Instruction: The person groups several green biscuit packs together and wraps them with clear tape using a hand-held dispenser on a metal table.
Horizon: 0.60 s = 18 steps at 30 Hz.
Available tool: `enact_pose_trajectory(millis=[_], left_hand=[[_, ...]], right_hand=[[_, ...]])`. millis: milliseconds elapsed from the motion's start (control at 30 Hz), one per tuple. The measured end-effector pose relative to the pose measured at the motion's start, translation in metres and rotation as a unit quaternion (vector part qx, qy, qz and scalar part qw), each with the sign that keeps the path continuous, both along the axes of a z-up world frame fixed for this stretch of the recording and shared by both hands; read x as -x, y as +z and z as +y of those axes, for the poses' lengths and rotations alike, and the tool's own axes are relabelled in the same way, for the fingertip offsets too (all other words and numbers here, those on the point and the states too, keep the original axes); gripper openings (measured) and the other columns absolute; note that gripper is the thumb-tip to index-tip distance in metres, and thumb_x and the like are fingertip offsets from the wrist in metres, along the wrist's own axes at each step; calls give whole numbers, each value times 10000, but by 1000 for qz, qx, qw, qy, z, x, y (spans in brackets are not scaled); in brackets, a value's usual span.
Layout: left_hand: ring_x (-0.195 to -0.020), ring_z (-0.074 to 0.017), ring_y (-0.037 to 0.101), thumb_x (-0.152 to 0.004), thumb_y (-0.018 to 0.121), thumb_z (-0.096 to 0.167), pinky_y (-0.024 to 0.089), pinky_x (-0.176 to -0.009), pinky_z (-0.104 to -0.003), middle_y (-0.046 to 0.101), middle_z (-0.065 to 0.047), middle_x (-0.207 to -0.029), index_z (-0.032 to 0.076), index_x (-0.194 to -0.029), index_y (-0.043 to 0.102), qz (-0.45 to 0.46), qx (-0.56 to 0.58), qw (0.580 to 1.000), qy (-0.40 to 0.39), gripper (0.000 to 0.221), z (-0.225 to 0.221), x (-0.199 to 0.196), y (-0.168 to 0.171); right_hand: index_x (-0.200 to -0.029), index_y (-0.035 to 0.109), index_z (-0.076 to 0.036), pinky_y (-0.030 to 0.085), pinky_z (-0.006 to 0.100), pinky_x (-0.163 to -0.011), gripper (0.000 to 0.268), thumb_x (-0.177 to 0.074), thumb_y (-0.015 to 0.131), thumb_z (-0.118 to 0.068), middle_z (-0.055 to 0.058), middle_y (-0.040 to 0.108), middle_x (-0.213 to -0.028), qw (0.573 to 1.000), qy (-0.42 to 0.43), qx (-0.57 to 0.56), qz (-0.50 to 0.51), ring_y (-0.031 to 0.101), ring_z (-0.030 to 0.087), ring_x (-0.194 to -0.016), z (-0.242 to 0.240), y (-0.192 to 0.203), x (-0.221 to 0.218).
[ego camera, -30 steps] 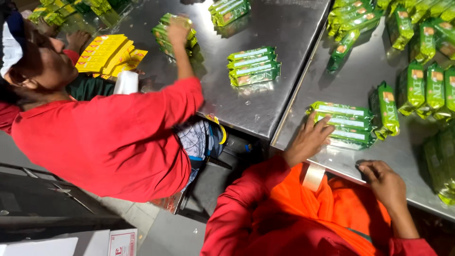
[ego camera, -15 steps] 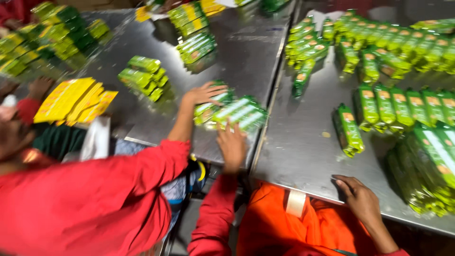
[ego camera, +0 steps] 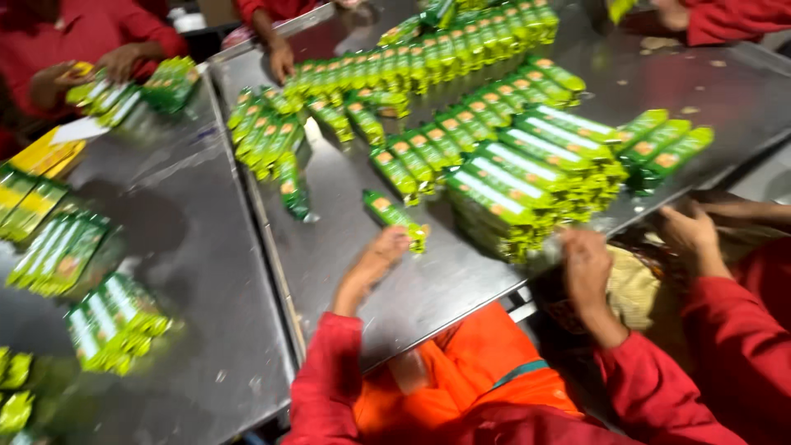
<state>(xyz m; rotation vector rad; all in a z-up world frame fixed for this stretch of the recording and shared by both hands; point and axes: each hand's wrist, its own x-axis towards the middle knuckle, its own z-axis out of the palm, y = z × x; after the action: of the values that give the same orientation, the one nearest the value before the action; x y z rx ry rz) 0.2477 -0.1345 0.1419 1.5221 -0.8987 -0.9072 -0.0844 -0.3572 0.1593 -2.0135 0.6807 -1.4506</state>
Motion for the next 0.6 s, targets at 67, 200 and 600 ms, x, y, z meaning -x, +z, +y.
enact_pose_trajectory(millis=[67, 200, 600], left_hand=[[-1343, -220, 514, -902, 596, 598, 514, -1034, -450, 519, -31, -1467, 183, -1472, 445, 121, -71, 990, 15, 721, -45, 45, -13], [-1483, -298, 304, -863, 543, 689, 422, -1090, -597, 275, -56, -1642, 143, -1576, 284, 284, -17, 950, 129, 935, -110, 122, -23], [-1583, -383, 19, -791, 472, 868, 229, -1222, -610, -21, -208, -1698, 140, -1653, -3, 385, 36, 910, 147, 1224, -126, 130, -28]], right_hand=[[-1212, 726, -54, 430, 338, -754, 312, -1178, 493, -259, 30, 616, -891, 988, -40, -135, -64, 543, 182, -827, -50, 6, 9], [-1110, 620, -41, 470, 320, -761, 339, -1179, 482, -343, 15, 573, -926, 972, -28, -149, -182, 533, 138, -823, -129, 8, 3], [-1419, 509, -106, 423, 316, -869, 438, -1106, 460, -408, 29, 496, -1071, 913, 61, -400, -53, 459, 161, -959, -21, -53, -33]])
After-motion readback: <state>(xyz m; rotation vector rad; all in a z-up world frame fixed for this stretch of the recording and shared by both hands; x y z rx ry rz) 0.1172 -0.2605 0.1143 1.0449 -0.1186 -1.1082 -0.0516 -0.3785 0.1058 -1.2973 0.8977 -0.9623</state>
